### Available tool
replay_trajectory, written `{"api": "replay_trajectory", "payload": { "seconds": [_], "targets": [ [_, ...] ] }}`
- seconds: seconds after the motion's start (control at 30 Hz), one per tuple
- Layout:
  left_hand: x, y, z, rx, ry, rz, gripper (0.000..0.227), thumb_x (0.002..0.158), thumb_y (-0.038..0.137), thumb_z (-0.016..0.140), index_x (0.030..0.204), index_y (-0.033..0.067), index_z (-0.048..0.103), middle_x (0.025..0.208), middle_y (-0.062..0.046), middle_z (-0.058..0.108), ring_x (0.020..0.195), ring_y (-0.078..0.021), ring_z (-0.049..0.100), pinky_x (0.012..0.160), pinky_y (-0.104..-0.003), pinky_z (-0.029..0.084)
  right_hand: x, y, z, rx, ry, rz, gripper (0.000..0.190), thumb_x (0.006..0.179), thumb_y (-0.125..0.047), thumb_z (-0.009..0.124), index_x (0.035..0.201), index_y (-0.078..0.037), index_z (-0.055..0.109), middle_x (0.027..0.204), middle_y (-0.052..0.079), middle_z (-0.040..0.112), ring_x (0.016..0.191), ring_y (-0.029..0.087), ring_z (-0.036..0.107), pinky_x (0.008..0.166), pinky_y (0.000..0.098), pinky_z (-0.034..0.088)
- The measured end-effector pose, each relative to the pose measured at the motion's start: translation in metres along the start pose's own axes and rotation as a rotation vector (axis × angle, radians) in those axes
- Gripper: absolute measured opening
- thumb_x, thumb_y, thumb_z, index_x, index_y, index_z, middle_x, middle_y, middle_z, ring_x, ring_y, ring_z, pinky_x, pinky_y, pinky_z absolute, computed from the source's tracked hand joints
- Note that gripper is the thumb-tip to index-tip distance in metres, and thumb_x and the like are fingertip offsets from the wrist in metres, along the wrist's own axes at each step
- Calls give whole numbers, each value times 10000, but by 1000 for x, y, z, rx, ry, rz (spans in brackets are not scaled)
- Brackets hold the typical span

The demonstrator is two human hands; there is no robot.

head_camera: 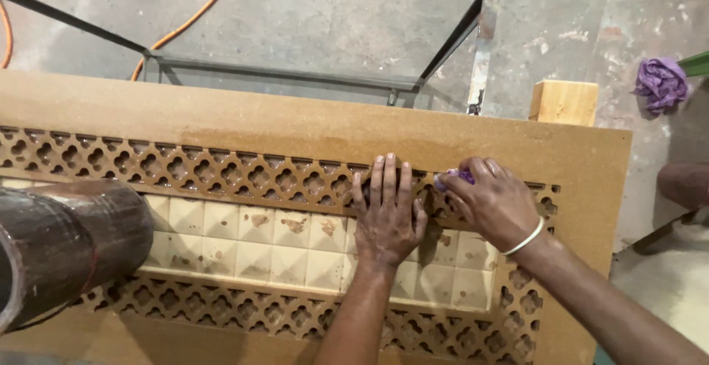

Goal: The person applies a dark liquid finish to a large, intricately carved wooden panel using a purple cloth. They repeatedly dip the cloth into a metal container and wipe the finish onto the surface, covering both the flat areas and the detailed lattice patterns.

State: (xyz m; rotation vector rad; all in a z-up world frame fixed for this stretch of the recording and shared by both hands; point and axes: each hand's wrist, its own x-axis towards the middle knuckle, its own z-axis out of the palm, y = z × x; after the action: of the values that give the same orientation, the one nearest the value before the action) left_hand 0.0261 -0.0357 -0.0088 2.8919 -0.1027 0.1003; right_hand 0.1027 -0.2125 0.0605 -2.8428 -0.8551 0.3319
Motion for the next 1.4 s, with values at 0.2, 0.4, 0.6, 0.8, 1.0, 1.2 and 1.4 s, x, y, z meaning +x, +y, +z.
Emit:
{"api": "replay_trajectory", "payload": {
  "seconds": [0.2,0.4,0.6,0.8,1.0,1.2,1.4],
  "targets": [
    [-1,-1,4,18,-18,4,684,903,390,493,1506,109,332,1596,-166,298,1498,-285,284,1239,-594,136,-9,21,-29,106,-223,303,261,972,-299,609,1176,-171,709,1041,82,715,869,218,691,772,340,626],
    [0,-2,5,-12,-53,47,678,900,398,484,1504,132,330,1587,-167,287,1488,-302,264,1229,-608,106,-29,13,-13,10,-87,255,320,935,-335,599,1183,-171,718,1058,132,701,893,259,688,787,404,610],
    [3,-1,3,10,-59,37,682,890,399,498,1497,125,349,1590,-165,293,1490,-303,269,1229,-610,101,-25,14,17,-68,-55,277,292,956,-379,620,1061,-122,712,1007,86,690,880,217,660,796,389,586],
    [0,1,-1,8,-47,31,688,882,391,501,1502,127,363,1590,-156,311,1489,-290,286,1239,-601,115,-16,9,17,25,8,319,240,907,-342,687,1006,-127,726,929,81,684,825,217,653,744,389,579],
    [0,-2,7,5,-55,39,672,907,406,480,1494,110,340,1605,-169,276,1495,-303,267,1234,-611,97,-25,21,-26,139,-211,350,268,937,-319,632,1164,-209,723,1007,96,690,815,238,689,697,389,636],
    [-1,-1,7,20,-51,30,658,915,396,461,1498,115,342,1607,-167,268,1502,-287,266,1239,-608,96,-35,22,-38,67,-171,322,320,950,-342,594,1219,-204,698,1046,138,689,898,258,682,771,407,624],
    [-1,0,6,31,-51,25,648,925,404,457,1488,105,342,1605,-173,270,1493,-300,264,1234,-605,95,-32,13,-5,-76,-174,183,330,954,-289,558,1249,-206,680,1140,159,670,984,279,665,858,434,603]
  ]
}}
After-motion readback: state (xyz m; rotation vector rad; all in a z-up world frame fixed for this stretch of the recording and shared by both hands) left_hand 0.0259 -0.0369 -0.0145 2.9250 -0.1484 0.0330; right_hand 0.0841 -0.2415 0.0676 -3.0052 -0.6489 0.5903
